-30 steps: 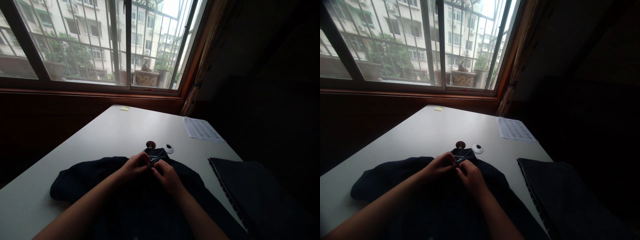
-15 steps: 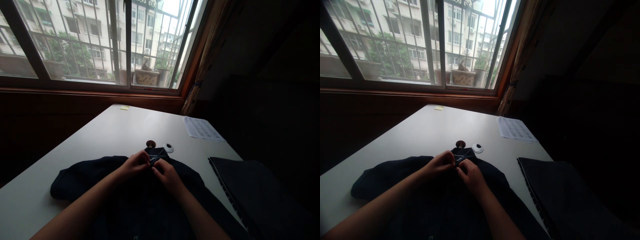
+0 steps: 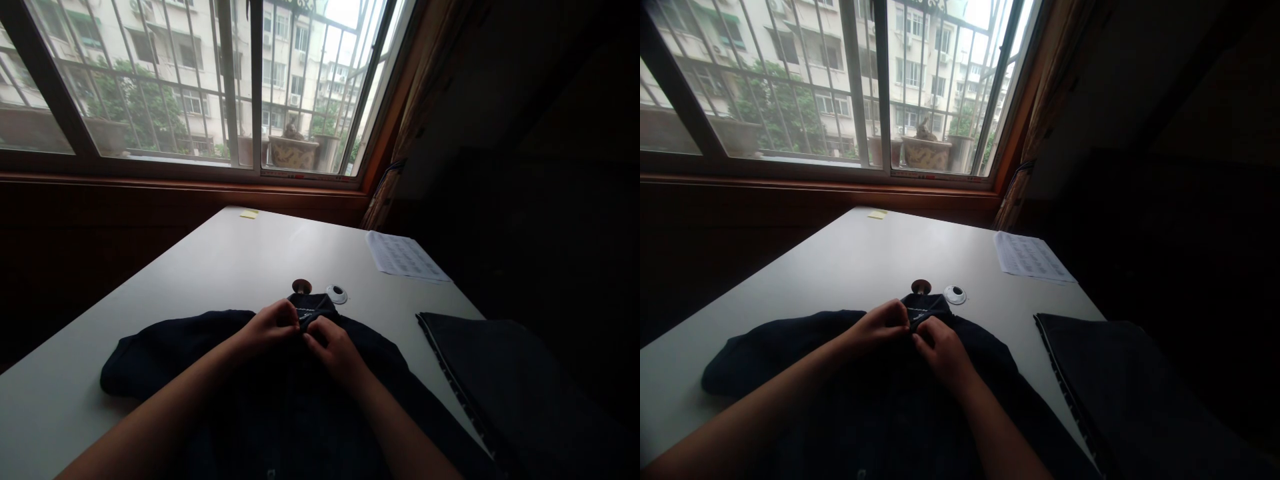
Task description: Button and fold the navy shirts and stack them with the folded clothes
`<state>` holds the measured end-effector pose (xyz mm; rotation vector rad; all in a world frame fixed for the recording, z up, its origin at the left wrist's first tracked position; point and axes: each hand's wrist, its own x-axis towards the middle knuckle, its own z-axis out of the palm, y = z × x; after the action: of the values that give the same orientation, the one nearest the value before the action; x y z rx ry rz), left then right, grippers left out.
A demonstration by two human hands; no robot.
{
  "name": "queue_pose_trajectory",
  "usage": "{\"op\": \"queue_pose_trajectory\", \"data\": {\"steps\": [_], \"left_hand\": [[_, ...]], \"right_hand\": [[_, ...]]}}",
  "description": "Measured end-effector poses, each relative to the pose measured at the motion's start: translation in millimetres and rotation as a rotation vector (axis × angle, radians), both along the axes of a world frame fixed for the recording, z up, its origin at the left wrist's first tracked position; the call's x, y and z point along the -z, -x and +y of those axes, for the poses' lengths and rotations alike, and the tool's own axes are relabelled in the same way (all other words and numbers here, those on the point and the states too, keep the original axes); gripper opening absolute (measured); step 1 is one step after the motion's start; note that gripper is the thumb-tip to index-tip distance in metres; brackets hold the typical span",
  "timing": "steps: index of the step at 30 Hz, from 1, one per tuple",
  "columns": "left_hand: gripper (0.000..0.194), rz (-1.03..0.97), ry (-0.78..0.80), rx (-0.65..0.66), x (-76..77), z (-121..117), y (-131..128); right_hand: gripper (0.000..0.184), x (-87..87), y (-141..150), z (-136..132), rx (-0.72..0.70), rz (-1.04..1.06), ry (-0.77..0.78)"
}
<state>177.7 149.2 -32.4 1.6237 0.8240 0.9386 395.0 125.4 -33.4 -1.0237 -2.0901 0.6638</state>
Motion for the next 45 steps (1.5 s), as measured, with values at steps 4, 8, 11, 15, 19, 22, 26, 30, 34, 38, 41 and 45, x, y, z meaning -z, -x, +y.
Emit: {"op": "queue_pose_trajectory", "data": {"steps": [4, 8, 11, 15, 19, 22, 26, 30, 34, 38, 41, 45], "left_hand": [[0.035, 0.011, -0.02, -0.036, -1.0, 0, 0], [0.032, 0.033, -0.03, -0.033, -6.0, -1, 1], [0.029, 0.049, -0.036, -0.031, -8.5, 0, 2], [0.023, 0.038, -0.054, -0.028, -7.4, 2, 4], [0.025, -0.011, -0.035, 0.031, -5.0, 3, 5], [0.027, -0.049, -0.022, 0.077, -4.6, 2, 7], [0.026, -0.072, -0.043, 0.095, -5.2, 0, 6], [0.022, -0.022, -0.164, -0.025, -1.8, -1, 1], [0.018, 0.118, -0.319, -0.186, 6.6, 1, -4], [0.018, 0.248, -0.425, -0.265, 10.4, 2, -7], [0.018, 0.285, -0.445, -0.276, 9.1, 1, -7], [0.016, 0.26, -0.433, -0.232, 8.0, 1, -5]], "right_hand": [[0.011, -0.7, 0, -1, -0.008, 0.023, -0.033], [0.012, -3.6, 0, -2, 0.019, 0.055, -0.062], [0.007, -3.7, 0, -4, 0.045, 0.082, -0.104], [0.017, -0.1, -1, -5, 0.157, 0.132, -0.155], [0.034, 1.3, 0, -4, 0.119, 0.103, -0.163], [0.038, 0.7, 1, -3, 0.025, 0.06, -0.158], [0.032, 1.6, 1, -2, 0.036, 0.04, -0.122], [0.026, 3.5, 0, -1, 0.116, 0.03, -0.125], [0.022, 3.9, 0, -1, 0.209, 0.017, -0.145], [0.02, 3.4, 1, -2, 0.245, -0.01, -0.172], [0.02, 4.0, 1, -1, 0.262, -0.014, -0.183], [0.019, 5.4, 0, 0, 0.245, 0.01, -0.178]]}}
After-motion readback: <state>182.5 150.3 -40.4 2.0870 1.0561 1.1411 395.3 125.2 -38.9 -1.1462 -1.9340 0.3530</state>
